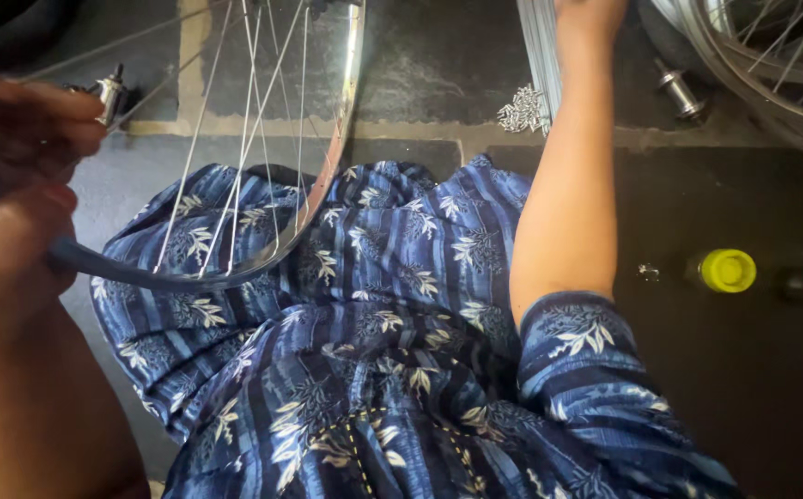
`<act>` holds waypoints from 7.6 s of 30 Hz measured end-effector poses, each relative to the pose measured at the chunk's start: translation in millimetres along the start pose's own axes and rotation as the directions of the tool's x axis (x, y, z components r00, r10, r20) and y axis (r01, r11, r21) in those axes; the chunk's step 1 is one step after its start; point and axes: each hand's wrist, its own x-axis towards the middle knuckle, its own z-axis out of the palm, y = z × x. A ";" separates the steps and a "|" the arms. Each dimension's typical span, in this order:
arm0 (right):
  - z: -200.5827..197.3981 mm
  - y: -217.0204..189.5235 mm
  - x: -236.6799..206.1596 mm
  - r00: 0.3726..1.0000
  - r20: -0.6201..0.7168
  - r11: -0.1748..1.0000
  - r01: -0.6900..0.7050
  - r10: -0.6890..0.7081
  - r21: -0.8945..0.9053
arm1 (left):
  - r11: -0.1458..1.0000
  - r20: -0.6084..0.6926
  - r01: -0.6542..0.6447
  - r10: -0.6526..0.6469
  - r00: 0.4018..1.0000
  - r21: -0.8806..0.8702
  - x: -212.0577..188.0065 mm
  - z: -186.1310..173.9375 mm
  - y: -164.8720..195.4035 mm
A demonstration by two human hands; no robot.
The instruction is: The person sits on the floor with a bicycle wheel rim on their lap and laces spokes into it, threading each spoke through the hub flange and rim eyelets one at a time, taking new spokes from a bundle on the floor beside them.
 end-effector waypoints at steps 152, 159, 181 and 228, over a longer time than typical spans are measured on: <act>-56.9 -312.3 -324.3 0.782 -0.085 0.430 0.425 -0.617 0.797 | 0.979 -0.151 -0.142 0.165 0.975 0.147 66.0 101.3 48.1; -29.4 -264.6 -322.8 0.793 0.027 0.218 0.135 -0.609 0.967 | 0.983 -0.178 -0.158 0.172 0.969 0.091 63.3 37.8 43.8; 75.8 -92.6 -241.2 0.825 0.557 -0.280 -0.514 0.098 0.811 | 0.942 -0.118 -0.132 0.100 0.988 -0.308 -52.3 -45.7 82.9; 70.4 -266.4 -134.8 0.886 0.455 0.279 -0.459 0.084 0.843 | 0.844 -0.359 -0.515 0.532 0.767 0.149 -231.0 -171.5 -36.8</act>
